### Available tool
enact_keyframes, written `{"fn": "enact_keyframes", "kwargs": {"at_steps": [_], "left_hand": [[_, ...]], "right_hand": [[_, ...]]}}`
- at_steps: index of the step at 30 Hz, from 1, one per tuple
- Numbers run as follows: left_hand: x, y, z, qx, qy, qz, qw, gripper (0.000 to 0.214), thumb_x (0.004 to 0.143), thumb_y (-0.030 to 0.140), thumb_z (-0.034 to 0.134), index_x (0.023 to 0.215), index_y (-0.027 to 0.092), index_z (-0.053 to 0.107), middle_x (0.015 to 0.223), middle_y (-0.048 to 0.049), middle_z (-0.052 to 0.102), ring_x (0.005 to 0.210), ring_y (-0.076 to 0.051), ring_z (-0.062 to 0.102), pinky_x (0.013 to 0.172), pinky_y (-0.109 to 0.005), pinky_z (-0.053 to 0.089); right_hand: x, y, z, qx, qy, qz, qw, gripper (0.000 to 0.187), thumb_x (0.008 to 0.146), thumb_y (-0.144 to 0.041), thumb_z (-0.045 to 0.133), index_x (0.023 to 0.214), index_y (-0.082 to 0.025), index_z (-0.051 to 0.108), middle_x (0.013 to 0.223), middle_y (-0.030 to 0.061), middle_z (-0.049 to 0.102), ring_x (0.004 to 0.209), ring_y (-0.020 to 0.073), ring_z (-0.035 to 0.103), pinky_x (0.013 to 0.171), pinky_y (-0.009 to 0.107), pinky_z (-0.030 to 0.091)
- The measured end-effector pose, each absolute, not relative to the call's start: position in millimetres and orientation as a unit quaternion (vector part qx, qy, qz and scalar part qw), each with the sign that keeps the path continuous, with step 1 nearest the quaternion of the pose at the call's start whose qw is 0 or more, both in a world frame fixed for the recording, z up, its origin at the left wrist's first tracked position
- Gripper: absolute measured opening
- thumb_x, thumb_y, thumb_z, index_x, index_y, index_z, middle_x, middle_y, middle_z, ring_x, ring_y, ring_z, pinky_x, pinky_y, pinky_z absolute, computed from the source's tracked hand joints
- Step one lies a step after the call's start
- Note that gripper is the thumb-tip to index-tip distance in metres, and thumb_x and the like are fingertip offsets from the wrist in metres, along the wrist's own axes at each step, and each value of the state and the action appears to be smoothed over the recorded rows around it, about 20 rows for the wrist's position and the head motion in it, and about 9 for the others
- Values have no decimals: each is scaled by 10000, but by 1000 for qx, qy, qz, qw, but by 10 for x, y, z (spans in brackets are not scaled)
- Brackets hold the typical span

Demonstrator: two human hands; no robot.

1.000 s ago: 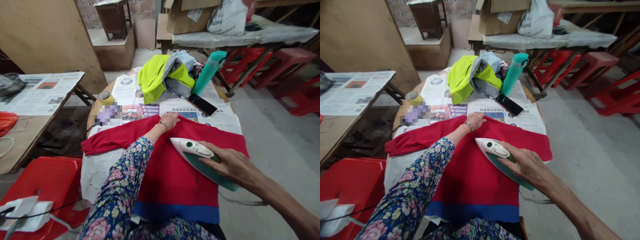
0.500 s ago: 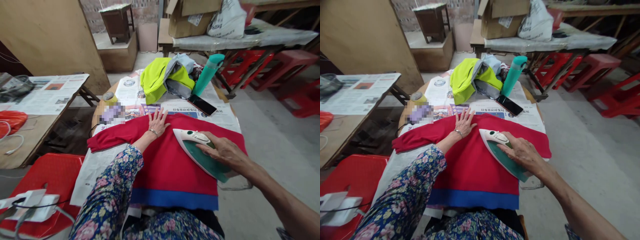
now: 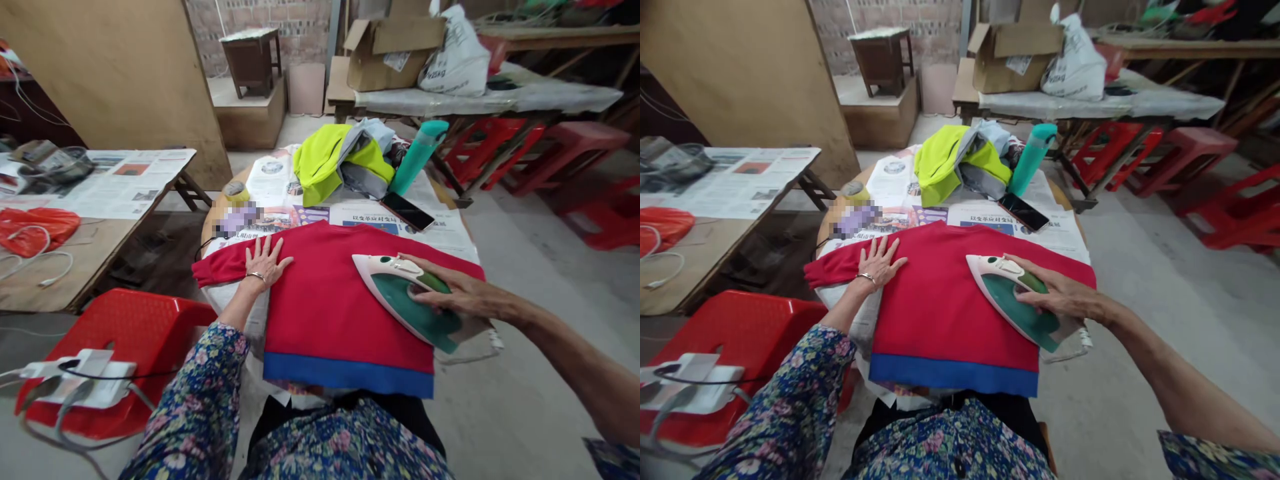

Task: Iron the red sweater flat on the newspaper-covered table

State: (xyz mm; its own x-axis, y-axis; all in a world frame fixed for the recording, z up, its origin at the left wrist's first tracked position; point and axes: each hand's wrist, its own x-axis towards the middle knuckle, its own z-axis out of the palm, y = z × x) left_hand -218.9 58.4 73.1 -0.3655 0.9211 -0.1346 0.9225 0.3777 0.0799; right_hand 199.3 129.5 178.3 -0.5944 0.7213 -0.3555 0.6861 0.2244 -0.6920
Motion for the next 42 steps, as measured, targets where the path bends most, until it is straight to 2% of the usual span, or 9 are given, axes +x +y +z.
{"fn": "enact_keyframes", "kwargs": {"at_steps": [5, 10, 16, 21, 25, 29, 32, 37, 42], "left_hand": [[-2295, 429, 664, 545, 837, 22, 48, 645, 1115, 598, 404, 1737, 429, 422, 1867, -5, 313, 1753, -367, 204, 1407, -681, 153], [-2274, 442, 653, 544, 836, 29, 63, 649, 1110, 591, 416, 1740, 434, 410, 1875, 18, 281, 1754, -373, 194, 1403, -700, 150], [-2288, 452, 614, 546, 835, 37, 59, 637, 1106, 588, 419, 1728, 454, 427, 1873, 26, 290, 1753, -380, 197, 1403, -702, 151], [-2255, 437, 647, 545, 834, 47, 68, 640, 1106, 574, 424, 1731, 439, 428, 1874, 14, 282, 1754, -387, 187, 1401, -714, 140], [-2225, 425, 681, 544, 835, 43, 73, 640, 1106, 553, 451, 1733, 426, 431, 1871, 9, 287, 1754, -382, 189, 1411, -692, 132], [-2221, 418, 654, 546, 834, 47, 65, 631, 1104, 551, 467, 1724, 438, 445, 1864, 15, 306, 1752, -378, 203, 1411, -690, 147], [-2224, 412, 628, 549, 832, 50, 61, 628, 1106, 554, 465, 1722, 435, 451, 1863, 15, 306, 1751, -378, 206, 1411, -696, 143], [-2216, 404, 626, 552, 830, 56, 59, 623, 1101, 537, 490, 1715, 434, 466, 1857, 11, 318, 1747, -388, 214, 1406, -713, 142], [-2204, 399, 639, 551, 830, 56, 64, 621, 1102, 522, 497, 1716, 432, 465, 1862, 17, 308, 1751, -389, 196, 1408, -712, 139]], "right_hand": [[2047, 1184, 1746, -470, -730, 495, 31, 833, 919, -502, 669, 1706, -262, 538, 606, -20, 658, 516, 238, 677, 506, 356, 595], [1811, 1006, 1704, -496, -710, 493, 82, 887, 951, -499, 686, 1764, -244, 441, 502, -67, 548, 392, 209, 578, 373, 308, 493], [1089, 1019, 1858, -480, -701, 512, 131, 994, 940, -481, 683, 1814, -207, 296, 532, -79, 556, 440, 207, 599, 432, 305, 539], [352, 1184, 1832, -404, -718, 547, 147, 913, 958, -363, 669, 1797, -207, 346, 516, -94, 527, 421, 181, 574, 427, 269, 506], [84, 1314, 1717, -406, -702, 565, 155, 869, 958, -271, 653, 1781, -204, 381, 537, -103, 527, 407, 151, 547, 431, 253, 499], [209, 1478, 1598, -448, -683, 547, 184, 889, 943, -285, 685, 1778, -212, 389, 524, -106, 504, 396, 156, 547, 410, 247, 472], [477, 1599, 1540, -496, -670, 513, 206, 917, 927, -342, 724, 1777, -227, 398, 554, -82, 546, 411, 176, 571, 415, 278, 500], [1028, 1627, 1542, -566, -616, 474, 274, 931, 885, -357, 737, 1756, -223, 438, 532, -72, 545, 383, 205, 564, 364, 305, 494], [1331, 1413, 1641, -589, -634, 435, 249, 929, 917, -372, 691, 1774, -196, 379, 515, -67, 593, 377, 231, 602, 363, 317, 511]]}}
